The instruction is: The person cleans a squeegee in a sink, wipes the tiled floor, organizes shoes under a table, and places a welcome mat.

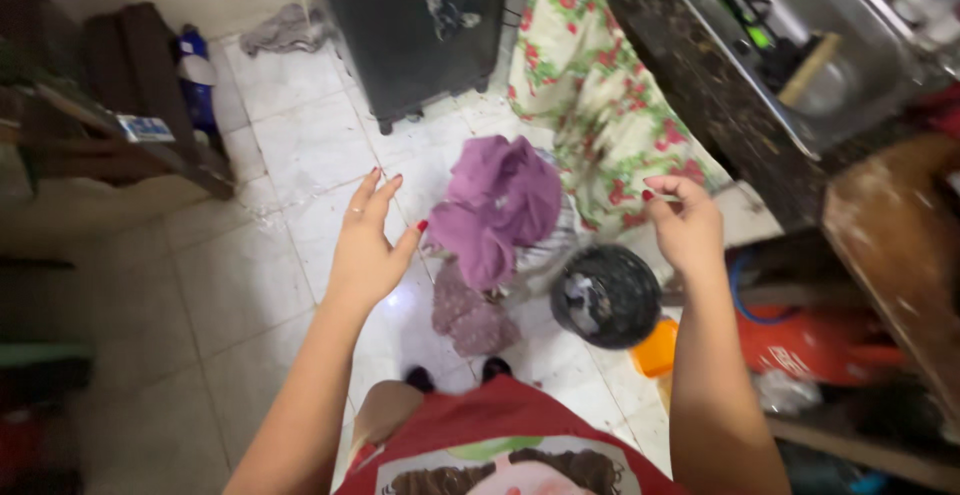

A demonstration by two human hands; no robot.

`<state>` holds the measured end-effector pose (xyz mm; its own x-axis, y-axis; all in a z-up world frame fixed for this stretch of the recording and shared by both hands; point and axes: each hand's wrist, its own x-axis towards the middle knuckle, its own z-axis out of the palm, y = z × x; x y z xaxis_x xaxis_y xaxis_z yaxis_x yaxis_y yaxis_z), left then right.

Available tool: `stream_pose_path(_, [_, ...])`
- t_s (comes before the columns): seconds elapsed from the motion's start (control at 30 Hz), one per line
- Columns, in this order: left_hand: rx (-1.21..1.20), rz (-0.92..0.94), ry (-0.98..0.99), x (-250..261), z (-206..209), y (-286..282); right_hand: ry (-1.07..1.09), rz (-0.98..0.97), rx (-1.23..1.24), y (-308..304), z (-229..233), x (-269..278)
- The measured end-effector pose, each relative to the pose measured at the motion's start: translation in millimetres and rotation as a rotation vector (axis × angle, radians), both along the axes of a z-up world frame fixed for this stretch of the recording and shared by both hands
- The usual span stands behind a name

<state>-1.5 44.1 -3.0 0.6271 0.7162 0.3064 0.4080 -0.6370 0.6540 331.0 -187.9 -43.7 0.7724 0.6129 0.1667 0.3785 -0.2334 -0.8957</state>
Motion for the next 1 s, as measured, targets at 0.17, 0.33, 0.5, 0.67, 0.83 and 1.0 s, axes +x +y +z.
stream_pose_path(0.17, [-0.129,0.017,0.059,-10,-2,71,0.144,0.034,-0.013,94,-29,-20])
stream_pose_path(0.33, [-0.036,-0.112,0.188,-33,5,187,0.265,0.059,0.183,229,-49,-84])
stream_pose_path(0.5, [-0.005,-0.134,0.2,-63,22,289,-0.05,0.018,-0.017,349,-46,-127])
stream_pose_path(0.67, [-0.042,-0.181,0.215,-51,21,355,0.135,0.028,0.15,407,-33,-117])
stream_pose_path(0.83, [-0.059,-0.309,0.241,11,-5,402,-0.087,-0.093,-0.029,411,-28,-82])
stream_pose_path(1.0, [-0.125,-0.55,0.246,98,-6,432,0.169,-0.233,-0.2,419,-33,-17])
